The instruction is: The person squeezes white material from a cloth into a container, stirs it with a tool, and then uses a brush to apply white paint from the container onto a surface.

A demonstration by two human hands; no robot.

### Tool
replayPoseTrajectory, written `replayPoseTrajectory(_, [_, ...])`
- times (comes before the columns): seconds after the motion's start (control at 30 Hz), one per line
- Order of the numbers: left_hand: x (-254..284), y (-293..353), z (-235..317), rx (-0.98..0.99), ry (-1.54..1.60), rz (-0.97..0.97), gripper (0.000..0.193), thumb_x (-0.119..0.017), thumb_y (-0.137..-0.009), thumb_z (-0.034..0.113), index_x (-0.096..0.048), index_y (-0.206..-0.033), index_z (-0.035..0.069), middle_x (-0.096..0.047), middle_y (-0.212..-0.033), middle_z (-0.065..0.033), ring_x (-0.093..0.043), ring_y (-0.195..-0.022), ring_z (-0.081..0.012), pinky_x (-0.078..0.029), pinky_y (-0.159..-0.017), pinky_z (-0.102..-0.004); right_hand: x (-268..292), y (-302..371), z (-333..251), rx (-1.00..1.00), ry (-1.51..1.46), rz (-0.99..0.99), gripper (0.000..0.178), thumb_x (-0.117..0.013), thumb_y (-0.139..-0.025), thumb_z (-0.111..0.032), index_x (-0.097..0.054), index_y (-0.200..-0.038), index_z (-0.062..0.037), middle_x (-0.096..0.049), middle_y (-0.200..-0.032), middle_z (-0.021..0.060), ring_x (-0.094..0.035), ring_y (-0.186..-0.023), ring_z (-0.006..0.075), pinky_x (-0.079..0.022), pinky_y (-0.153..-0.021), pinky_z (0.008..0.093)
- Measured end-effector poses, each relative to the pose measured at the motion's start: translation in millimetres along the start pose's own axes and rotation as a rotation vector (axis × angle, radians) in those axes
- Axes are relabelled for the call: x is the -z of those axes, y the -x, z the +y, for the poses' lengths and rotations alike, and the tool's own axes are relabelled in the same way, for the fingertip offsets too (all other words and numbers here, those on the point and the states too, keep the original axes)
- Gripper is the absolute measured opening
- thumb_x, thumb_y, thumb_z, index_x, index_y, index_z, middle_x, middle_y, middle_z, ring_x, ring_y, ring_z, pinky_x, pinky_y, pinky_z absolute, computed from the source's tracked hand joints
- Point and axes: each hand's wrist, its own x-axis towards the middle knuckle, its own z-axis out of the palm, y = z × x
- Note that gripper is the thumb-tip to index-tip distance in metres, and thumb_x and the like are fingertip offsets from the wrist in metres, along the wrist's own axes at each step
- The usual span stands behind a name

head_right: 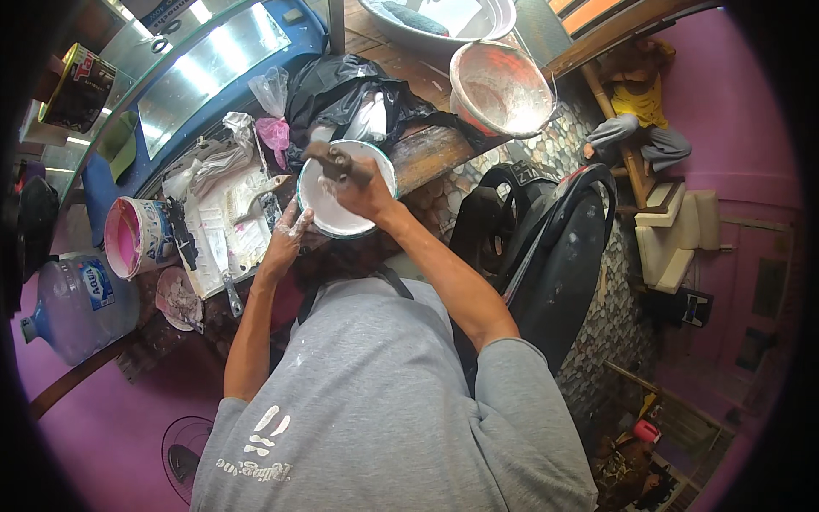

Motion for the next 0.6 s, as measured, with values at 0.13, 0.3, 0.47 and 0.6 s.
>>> replayPoseTrajectory(0.13, [3, 2, -5, 0.013, 0.03, 0.025, 0.054, -0.054, -0.097, 0.026, -0.033, -0.143, 0.007, -0.062, -0.105, -0.0117, -0.066, -0.084, -0.0174, -0.058, -0.074, -0.0305, 28, 2, 0, -0.141, -0.007, -0.025, 0.02, -0.071, -0.075, -0.006, -0.064, -0.094, -0.002, -0.066, -0.076, 0.0094, -0.062, -0.063, 0.0177, -0.05, -0.058, 0.0331])
replayPoseTrajectory(0.3, [-2, 3, -1, -0.089, -0.147, 0.054, 0.052, -0.055, -0.097, 0.026, -0.036, -0.141, 0.007, -0.064, -0.098, -0.0102, -0.066, -0.083, -0.0168, -0.058, -0.075, -0.0319, 7, 19, -14, 0.1, 0.08, -0.005, 0.025, -0.074, -0.073, -0.009, -0.064, -0.095, -0.0026, -0.066, -0.079, 0.0104, -0.064, -0.068, 0.0271, -0.05, -0.069, 0.0371])
replayPoseTrajectory(0.47, [-3, 6, 4, 0.06, -0.002, 0.034, 0.054, -0.056, -0.096, 0.028, -0.035, -0.142, 0.008, -0.065, -0.098, -0.01, -0.066, -0.083, -0.0168, -0.057, -0.074, -0.0315, 22, 21, 22, -0.139, 0.145, -0.031, 0.015, -0.072, -0.076, -0.013, -0.064, -0.084, -0.0036, -0.066, -0.073, 0.0091, -0.065, -0.07, 0.0234, -0.05, -0.065, 0.0364])
replayPoseTrajectory(0.6, [-2, 4, 0, 0.026, 0.016, 0.058, 0.049, -0.054, -0.097, 0.026, -0.038, -0.14, 0.01, -0.066, -0.09, -0.0094, -0.067, -0.079, -0.0172, -0.058, -0.073, -0.0314, 24, 22, -24, -0.212, -0.15, -0.054, 0.015, -0.072, -0.075, -0.01, -0.065, -0.086, -0.0029, -0.066, -0.074, 0.0074, -0.066, -0.074, 0.0219, -0.051, -0.067, 0.0364])
